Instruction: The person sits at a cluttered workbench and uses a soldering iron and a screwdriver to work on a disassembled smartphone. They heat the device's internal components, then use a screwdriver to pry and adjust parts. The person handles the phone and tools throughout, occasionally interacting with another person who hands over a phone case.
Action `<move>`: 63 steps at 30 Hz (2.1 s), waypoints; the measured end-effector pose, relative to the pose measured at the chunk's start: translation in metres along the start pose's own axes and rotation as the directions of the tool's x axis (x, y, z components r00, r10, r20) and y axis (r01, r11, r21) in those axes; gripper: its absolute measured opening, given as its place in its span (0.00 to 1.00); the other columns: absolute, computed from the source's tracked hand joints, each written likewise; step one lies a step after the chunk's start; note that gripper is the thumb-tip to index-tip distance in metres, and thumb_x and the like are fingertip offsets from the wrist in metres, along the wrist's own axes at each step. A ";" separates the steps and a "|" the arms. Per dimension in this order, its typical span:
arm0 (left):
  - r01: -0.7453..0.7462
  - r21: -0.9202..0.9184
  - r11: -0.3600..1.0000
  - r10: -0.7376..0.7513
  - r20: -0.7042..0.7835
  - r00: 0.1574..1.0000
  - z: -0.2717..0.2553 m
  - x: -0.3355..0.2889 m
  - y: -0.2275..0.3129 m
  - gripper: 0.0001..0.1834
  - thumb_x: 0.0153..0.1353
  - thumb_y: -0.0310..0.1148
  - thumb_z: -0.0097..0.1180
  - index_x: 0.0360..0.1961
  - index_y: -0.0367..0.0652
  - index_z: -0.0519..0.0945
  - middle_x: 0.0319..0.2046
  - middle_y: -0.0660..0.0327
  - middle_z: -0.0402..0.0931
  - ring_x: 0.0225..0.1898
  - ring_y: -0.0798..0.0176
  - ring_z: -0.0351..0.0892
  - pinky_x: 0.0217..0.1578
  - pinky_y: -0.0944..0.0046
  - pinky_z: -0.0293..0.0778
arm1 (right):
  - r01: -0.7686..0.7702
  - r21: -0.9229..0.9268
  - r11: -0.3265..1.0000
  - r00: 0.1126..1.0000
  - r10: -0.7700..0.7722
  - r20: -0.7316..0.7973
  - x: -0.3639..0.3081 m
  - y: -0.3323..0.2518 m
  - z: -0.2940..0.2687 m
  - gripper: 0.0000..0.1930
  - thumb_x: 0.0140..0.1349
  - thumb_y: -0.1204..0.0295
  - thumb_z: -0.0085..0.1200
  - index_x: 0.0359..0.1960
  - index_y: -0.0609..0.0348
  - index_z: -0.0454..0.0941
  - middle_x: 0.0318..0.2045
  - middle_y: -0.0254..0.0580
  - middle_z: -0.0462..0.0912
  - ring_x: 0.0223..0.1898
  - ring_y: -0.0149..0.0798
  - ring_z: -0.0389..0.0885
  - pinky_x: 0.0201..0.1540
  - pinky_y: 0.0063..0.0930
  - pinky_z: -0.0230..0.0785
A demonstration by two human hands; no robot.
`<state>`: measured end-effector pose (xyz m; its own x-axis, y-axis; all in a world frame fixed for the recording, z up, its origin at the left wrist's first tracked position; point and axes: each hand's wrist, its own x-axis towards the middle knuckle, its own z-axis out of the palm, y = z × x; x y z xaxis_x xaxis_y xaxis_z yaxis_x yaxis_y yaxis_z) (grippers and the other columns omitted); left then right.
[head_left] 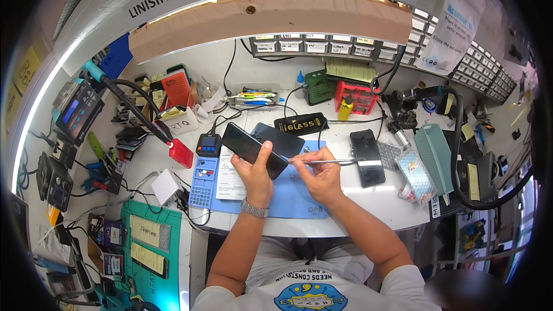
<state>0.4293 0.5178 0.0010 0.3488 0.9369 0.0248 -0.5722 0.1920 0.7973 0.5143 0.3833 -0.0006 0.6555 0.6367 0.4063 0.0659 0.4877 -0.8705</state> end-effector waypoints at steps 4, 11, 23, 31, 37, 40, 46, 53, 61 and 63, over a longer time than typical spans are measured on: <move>-0.012 0.032 0.999 0.012 0.019 1.000 -0.004 0.001 -0.001 0.36 0.60 0.20 0.77 0.62 0.37 0.65 0.53 0.57 0.77 0.51 0.66 0.81 0.53 0.64 0.81 | 0.220 -0.201 0.955 0.975 -0.214 0.051 0.000 0.005 0.000 0.14 0.68 0.88 0.63 0.41 0.59 0.70 0.40 0.52 0.90 0.49 0.45 0.91 0.55 0.38 0.82; -0.054 0.058 0.997 0.048 0.091 0.995 0.003 -0.005 0.003 0.29 0.61 0.17 0.73 0.58 0.41 0.71 0.49 0.60 0.81 0.46 0.66 0.83 0.50 0.64 0.81 | 0.352 -0.350 0.868 0.934 -0.352 0.065 0.004 -0.001 -0.003 0.13 0.59 0.86 0.68 0.32 0.60 0.74 0.32 0.48 0.88 0.40 0.45 0.93 0.42 0.34 0.83; -0.150 0.144 0.978 0.144 0.049 0.988 0.013 -0.017 -0.002 0.15 0.65 0.23 0.71 0.46 0.44 0.75 0.40 0.65 0.80 0.39 0.68 0.82 0.43 0.64 0.83 | 0.430 -0.540 0.724 0.870 -0.491 0.034 0.003 0.015 0.005 0.11 0.57 0.86 0.65 0.31 0.60 0.73 0.31 0.48 0.85 0.32 0.52 0.84 0.34 0.40 0.76; -0.202 0.111 0.973 0.199 0.032 0.979 0.020 -0.019 0.000 0.15 0.65 0.21 0.71 0.44 0.43 0.75 0.41 0.64 0.81 0.39 0.68 0.83 0.41 0.64 0.82 | 0.307 -0.456 0.836 0.925 -0.374 -0.062 0.007 0.008 0.012 0.12 0.56 0.87 0.65 0.29 0.61 0.72 0.27 0.47 0.78 0.31 0.54 0.79 0.33 0.42 0.71; -0.230 0.123 0.965 0.232 -0.007 0.973 0.024 -0.029 -0.012 0.12 0.66 0.21 0.70 0.43 0.40 0.77 0.38 0.64 0.81 0.35 0.69 0.82 0.36 0.64 0.83 | 0.463 -0.710 0.530 0.798 -0.598 0.074 0.009 0.000 0.007 0.13 0.51 0.86 0.64 0.26 0.60 0.70 0.25 0.46 0.72 0.30 0.53 0.74 0.32 0.46 0.68; -0.190 0.129 0.973 0.188 0.024 0.982 0.019 -0.032 -0.009 0.08 0.70 0.27 0.69 0.39 0.38 0.80 0.37 0.63 0.83 0.34 0.68 0.83 0.35 0.64 0.83 | 0.417 -0.660 0.625 0.816 -0.577 -0.030 0.008 0.010 0.013 0.14 0.51 0.85 0.64 0.25 0.60 0.68 0.25 0.46 0.72 0.30 0.53 0.74 0.32 0.46 0.68; -0.178 0.243 0.953 0.163 0.081 0.983 0.034 -0.040 -0.002 0.15 0.67 0.29 0.72 0.45 0.27 0.82 0.43 0.50 0.86 0.36 0.57 0.87 0.38 0.59 0.88 | 0.138 -0.384 0.913 0.954 -0.227 -0.198 0.005 0.030 -0.001 0.14 0.56 0.81 0.69 0.27 0.62 0.70 0.30 0.47 0.80 0.33 0.51 0.80 0.35 0.43 0.71; -0.158 0.198 0.967 0.153 0.039 0.987 0.031 -0.035 0.010 0.14 0.62 0.25 0.69 0.44 0.24 0.81 0.41 0.46 0.85 0.34 0.53 0.87 0.34 0.56 0.89 | 0.286 -0.463 0.839 0.935 -0.350 -0.058 -0.015 -0.008 0.009 0.11 0.60 0.76 0.67 0.33 0.62 0.74 0.33 0.50 0.83 0.39 0.57 0.84 0.41 0.48 0.73; -0.137 0.222 0.966 0.111 0.124 0.986 0.024 -0.041 0.015 0.16 0.63 0.26 0.71 0.46 0.24 0.81 0.42 0.45 0.86 0.34 0.53 0.88 0.34 0.56 0.89 | 0.226 -0.418 0.880 0.956 -0.283 -0.078 -0.015 0.001 -0.003 0.11 0.57 0.82 0.62 0.31 0.63 0.69 0.31 0.52 0.79 0.37 0.57 0.81 0.36 0.45 0.71; -0.135 0.235 0.963 0.110 0.119 0.987 0.029 -0.051 0.018 0.17 0.63 0.27 0.73 0.45 0.23 0.82 0.41 0.45 0.87 0.34 0.54 0.88 0.34 0.56 0.89 | 0.345 -0.451 0.823 0.923 -0.385 0.004 -0.017 0.001 -0.007 0.11 0.53 0.84 0.60 0.31 0.62 0.68 0.29 0.51 0.76 0.35 0.57 0.78 0.35 0.46 0.69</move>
<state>0.4232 0.4652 0.0313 0.3699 0.9107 0.1837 -0.4236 -0.0107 0.9058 0.5084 0.3689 -0.0109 0.5765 0.4028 0.7110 0.6195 0.3520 -0.7017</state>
